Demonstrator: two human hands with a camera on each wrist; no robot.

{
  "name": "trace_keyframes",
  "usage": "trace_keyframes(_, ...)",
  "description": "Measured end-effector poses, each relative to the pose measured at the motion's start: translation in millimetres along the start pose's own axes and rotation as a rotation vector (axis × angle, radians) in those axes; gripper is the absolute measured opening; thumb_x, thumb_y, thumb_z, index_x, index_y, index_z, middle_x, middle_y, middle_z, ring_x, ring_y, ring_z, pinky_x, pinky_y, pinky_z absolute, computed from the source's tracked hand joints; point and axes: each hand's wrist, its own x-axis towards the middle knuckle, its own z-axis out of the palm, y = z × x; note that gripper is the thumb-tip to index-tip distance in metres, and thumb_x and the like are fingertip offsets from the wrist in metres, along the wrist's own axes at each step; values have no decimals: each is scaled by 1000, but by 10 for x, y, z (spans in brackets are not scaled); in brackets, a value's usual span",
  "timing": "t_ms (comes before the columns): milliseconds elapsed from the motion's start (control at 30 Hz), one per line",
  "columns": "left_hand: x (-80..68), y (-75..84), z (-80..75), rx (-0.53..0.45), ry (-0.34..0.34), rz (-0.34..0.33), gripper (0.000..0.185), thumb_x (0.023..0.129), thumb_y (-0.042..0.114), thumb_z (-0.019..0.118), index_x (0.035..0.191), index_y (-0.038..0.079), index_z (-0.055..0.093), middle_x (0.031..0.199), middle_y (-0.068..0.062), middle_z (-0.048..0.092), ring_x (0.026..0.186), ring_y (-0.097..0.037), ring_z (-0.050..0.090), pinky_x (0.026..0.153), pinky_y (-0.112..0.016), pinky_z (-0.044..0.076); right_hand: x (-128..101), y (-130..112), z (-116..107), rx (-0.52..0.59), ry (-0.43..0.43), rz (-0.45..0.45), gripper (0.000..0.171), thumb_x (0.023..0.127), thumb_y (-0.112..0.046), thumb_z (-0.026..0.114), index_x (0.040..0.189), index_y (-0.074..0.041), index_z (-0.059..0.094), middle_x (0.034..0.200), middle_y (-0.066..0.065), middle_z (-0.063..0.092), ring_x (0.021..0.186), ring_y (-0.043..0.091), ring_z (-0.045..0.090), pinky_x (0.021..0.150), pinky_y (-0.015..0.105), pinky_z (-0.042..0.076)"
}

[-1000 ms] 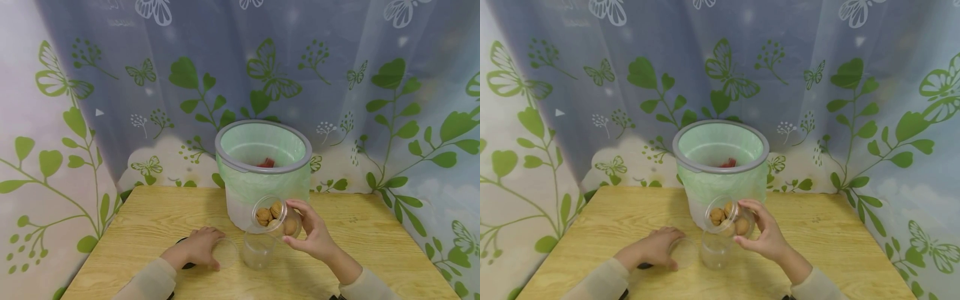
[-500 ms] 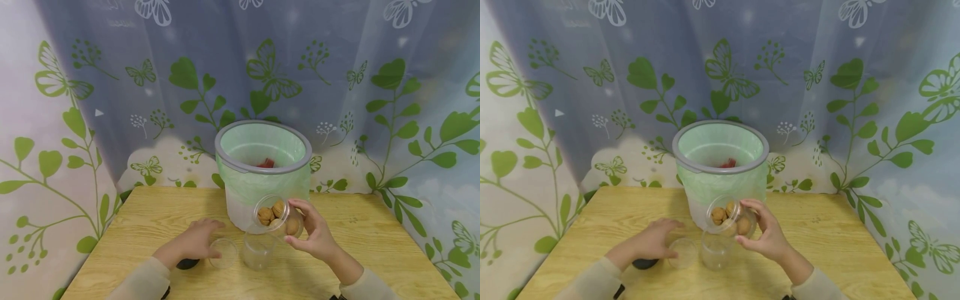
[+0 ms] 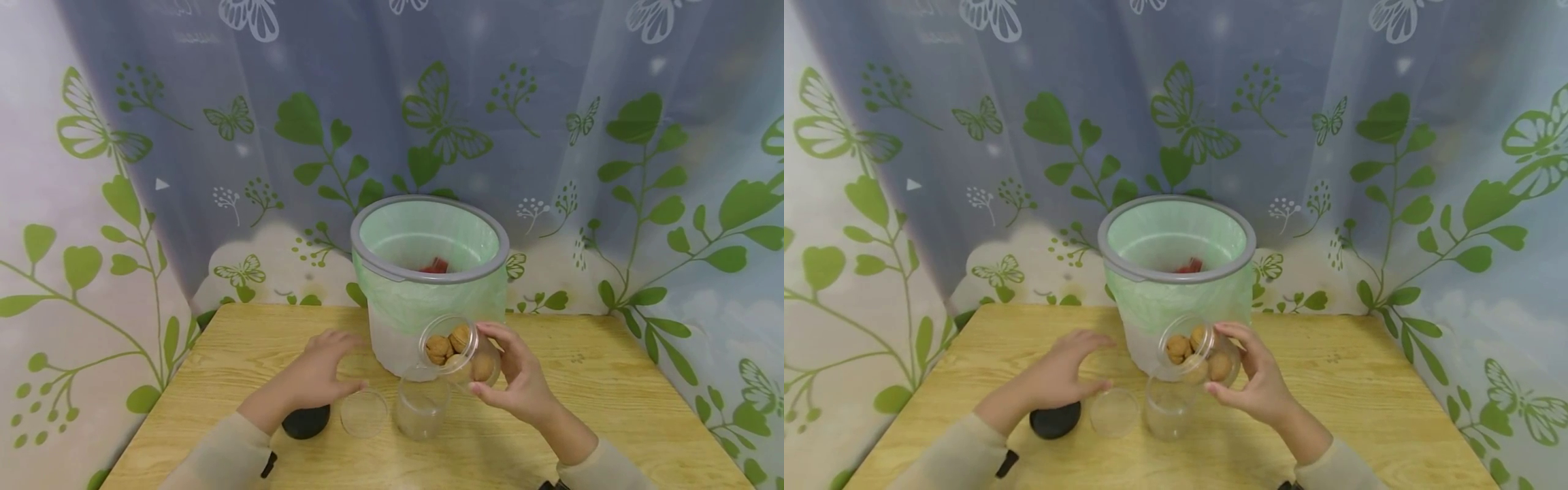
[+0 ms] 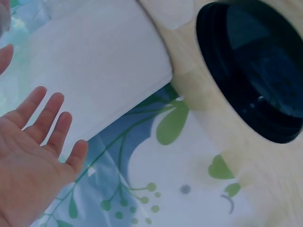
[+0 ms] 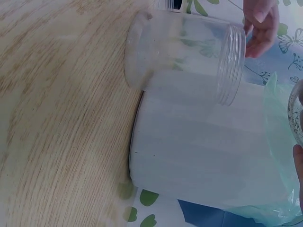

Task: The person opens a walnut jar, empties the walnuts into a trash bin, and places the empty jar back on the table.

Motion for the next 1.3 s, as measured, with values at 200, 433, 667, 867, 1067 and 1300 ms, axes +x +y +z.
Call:
trace_keyframes(200,29,84,-112,3,108,48,53,93,38,71,138,12,57,138,-7,57,130,-32,47,107,-61,30,0,0,-14,0,-1,-3,79,71,17,79,138,18,38,145,14,46,136,23,45,107,30,42)
trace_keyframes(433,86,145,-192,9,267,120,45,94,33,71,133,13,60,134,-5,60,129,-29,49,107,-58,33,-8,7,-35,1,5,-20,78,73,14,80,137,20,37,145,15,47,135,24,45,108,30,41)
trace_keyframes(667,120,184,-238,-16,403,189,38,94,29,70,128,13,63,129,-3,62,123,-25,53,103,-55,38,-24,1,-63,9,11,-19,78,73,16,79,138,20,36,146,14,46,137,23,44,109,29,40)
trace_keyframes(867,161,221,-323,-14,528,250,40,93,23,70,128,7,62,130,-9,62,123,-30,54,102,-54,40,-25,21,-77,8,30,-53,76,78,6,82,136,22,37,145,16,46,136,25,44,110,31,39)
trace_keyframes(1067,219,266,-402,-42,600,268,45,92,21,69,133,3,60,135,-11,59,127,-32,51,106,-55,35,-28,16,-86,8,34,-56,75,78,5,82,136,22,37,145,16,46,136,25,45,110,30,38)
trace_keyframes(1300,289,327,-453,-51,655,264,50,92,21,69,138,6,57,141,-10,56,131,-31,48,108,-56,32,-32,-7,-82,1,47,-45,75,76,9,81,136,22,37,143,16,48,134,25,46,109,30,40)
